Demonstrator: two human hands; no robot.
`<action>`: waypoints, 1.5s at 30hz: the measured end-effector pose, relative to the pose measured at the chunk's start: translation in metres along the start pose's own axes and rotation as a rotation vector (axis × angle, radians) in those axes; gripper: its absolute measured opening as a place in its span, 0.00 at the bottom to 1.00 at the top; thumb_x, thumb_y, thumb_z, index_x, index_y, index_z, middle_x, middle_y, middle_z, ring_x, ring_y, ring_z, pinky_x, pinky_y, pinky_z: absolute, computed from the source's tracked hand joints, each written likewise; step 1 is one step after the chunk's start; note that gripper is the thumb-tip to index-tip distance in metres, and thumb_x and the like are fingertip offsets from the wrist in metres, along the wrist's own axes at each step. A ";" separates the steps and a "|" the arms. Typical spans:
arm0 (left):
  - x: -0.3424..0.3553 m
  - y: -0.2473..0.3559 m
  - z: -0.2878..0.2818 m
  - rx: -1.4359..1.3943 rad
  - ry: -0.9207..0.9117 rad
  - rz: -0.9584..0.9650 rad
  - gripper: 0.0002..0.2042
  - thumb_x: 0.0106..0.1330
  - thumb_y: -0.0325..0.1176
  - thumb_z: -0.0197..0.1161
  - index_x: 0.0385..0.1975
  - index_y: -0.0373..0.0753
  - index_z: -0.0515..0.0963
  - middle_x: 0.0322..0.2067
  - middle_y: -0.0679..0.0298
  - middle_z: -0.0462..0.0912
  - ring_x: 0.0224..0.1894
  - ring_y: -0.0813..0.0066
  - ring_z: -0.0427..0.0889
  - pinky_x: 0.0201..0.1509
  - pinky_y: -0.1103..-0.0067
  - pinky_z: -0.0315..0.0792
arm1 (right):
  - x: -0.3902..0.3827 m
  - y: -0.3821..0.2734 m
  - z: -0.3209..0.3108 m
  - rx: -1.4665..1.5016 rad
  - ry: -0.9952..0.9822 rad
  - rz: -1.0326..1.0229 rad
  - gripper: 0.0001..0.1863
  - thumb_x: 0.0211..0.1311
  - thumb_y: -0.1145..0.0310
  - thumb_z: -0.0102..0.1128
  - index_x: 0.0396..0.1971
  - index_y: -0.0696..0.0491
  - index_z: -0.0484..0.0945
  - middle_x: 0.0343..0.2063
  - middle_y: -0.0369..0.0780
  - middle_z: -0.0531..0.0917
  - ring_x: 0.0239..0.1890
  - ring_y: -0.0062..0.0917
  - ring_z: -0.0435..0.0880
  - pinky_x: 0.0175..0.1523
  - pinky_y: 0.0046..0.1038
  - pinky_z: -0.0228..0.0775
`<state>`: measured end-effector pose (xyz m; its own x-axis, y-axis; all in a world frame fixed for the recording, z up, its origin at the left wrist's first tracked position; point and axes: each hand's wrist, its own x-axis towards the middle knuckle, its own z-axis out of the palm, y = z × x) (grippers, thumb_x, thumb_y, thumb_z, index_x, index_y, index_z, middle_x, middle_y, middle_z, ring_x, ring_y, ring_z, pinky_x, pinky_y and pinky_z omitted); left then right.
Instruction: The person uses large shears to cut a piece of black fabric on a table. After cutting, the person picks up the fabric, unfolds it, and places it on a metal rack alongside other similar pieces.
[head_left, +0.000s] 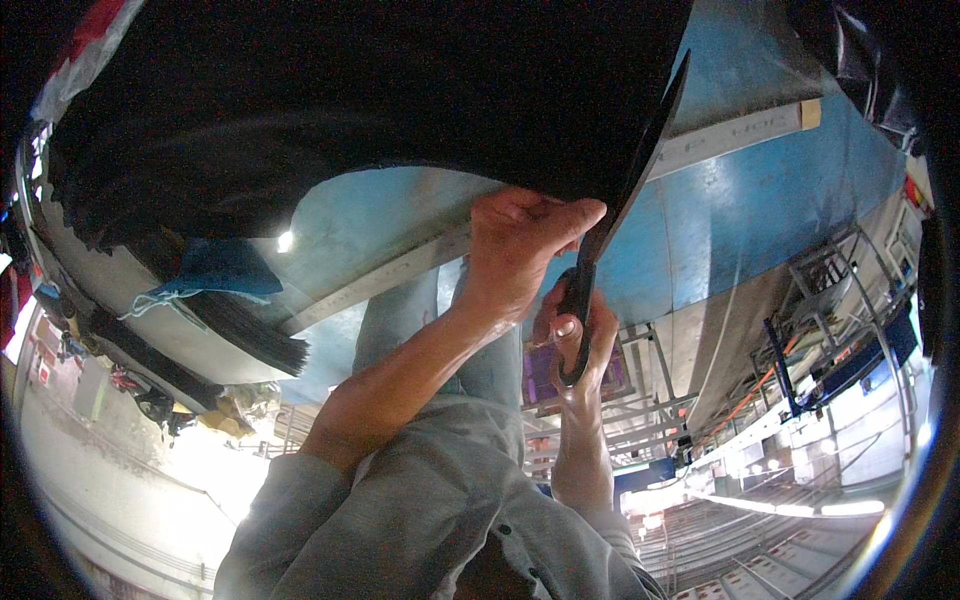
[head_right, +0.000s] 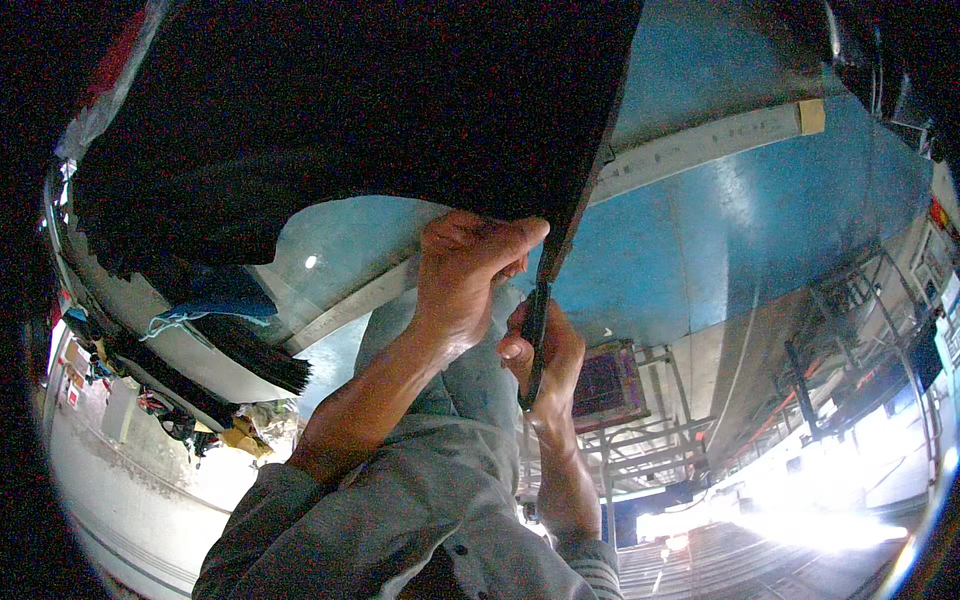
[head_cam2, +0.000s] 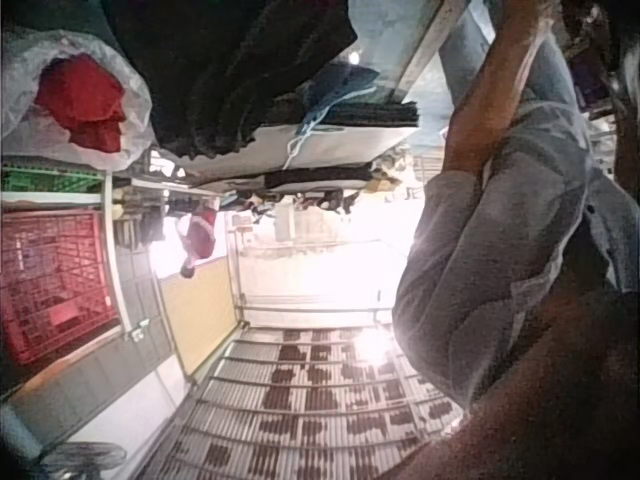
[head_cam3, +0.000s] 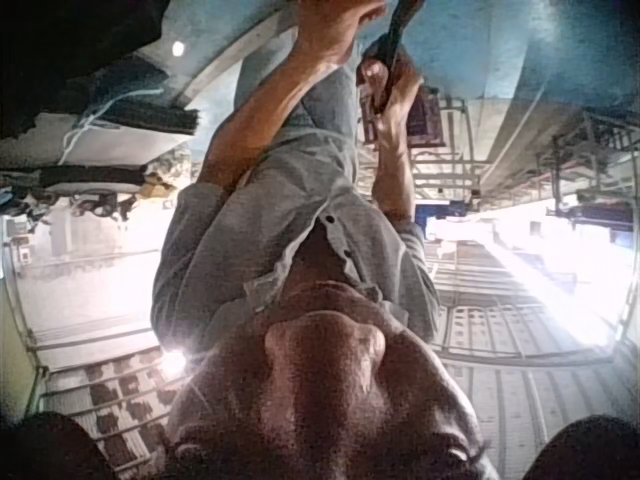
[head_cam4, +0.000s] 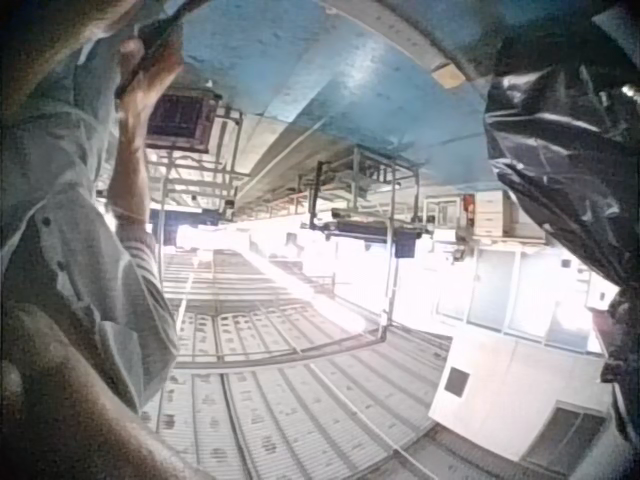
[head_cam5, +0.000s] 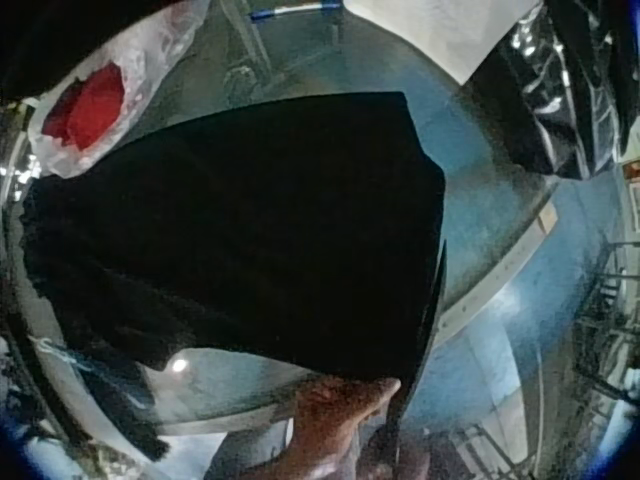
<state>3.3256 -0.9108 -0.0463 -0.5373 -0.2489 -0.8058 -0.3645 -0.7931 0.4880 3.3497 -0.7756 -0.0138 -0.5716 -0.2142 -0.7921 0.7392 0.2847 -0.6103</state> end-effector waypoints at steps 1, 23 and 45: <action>0.000 0.000 0.000 0.009 -0.003 0.007 0.16 0.54 0.36 0.69 0.08 0.42 0.73 0.10 0.73 0.71 0.14 0.85 0.65 0.19 0.82 0.55 | 0.001 -0.002 0.002 0.005 0.009 -0.004 0.35 0.45 0.37 0.68 0.31 0.57 0.71 0.20 0.31 0.72 0.21 0.14 0.72 0.24 0.18 0.64; -0.001 -0.007 -0.005 0.000 -0.029 0.026 0.10 0.56 0.35 0.68 0.16 0.39 0.80 0.13 0.71 0.74 0.15 0.86 0.68 0.20 0.84 0.59 | 0.011 -0.007 0.009 -0.158 0.070 -0.063 0.30 0.51 0.39 0.65 0.24 0.56 0.72 0.14 0.32 0.72 0.15 0.15 0.70 0.20 0.20 0.60; -0.002 -0.002 -0.008 -0.094 -0.066 -0.083 0.07 0.55 0.33 0.71 0.28 0.36 0.84 0.21 0.67 0.82 0.22 0.86 0.74 0.25 0.87 0.66 | 0.010 -0.006 0.011 -0.081 0.070 -0.028 0.18 0.58 0.57 0.64 0.25 0.56 0.71 0.13 0.32 0.71 0.13 0.14 0.67 0.18 0.19 0.57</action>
<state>3.3334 -0.9132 -0.0477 -0.5579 -0.1455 -0.8171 -0.3387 -0.8589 0.3842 3.3440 -0.7900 -0.0183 -0.6172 -0.1581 -0.7707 0.6930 0.3546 -0.6277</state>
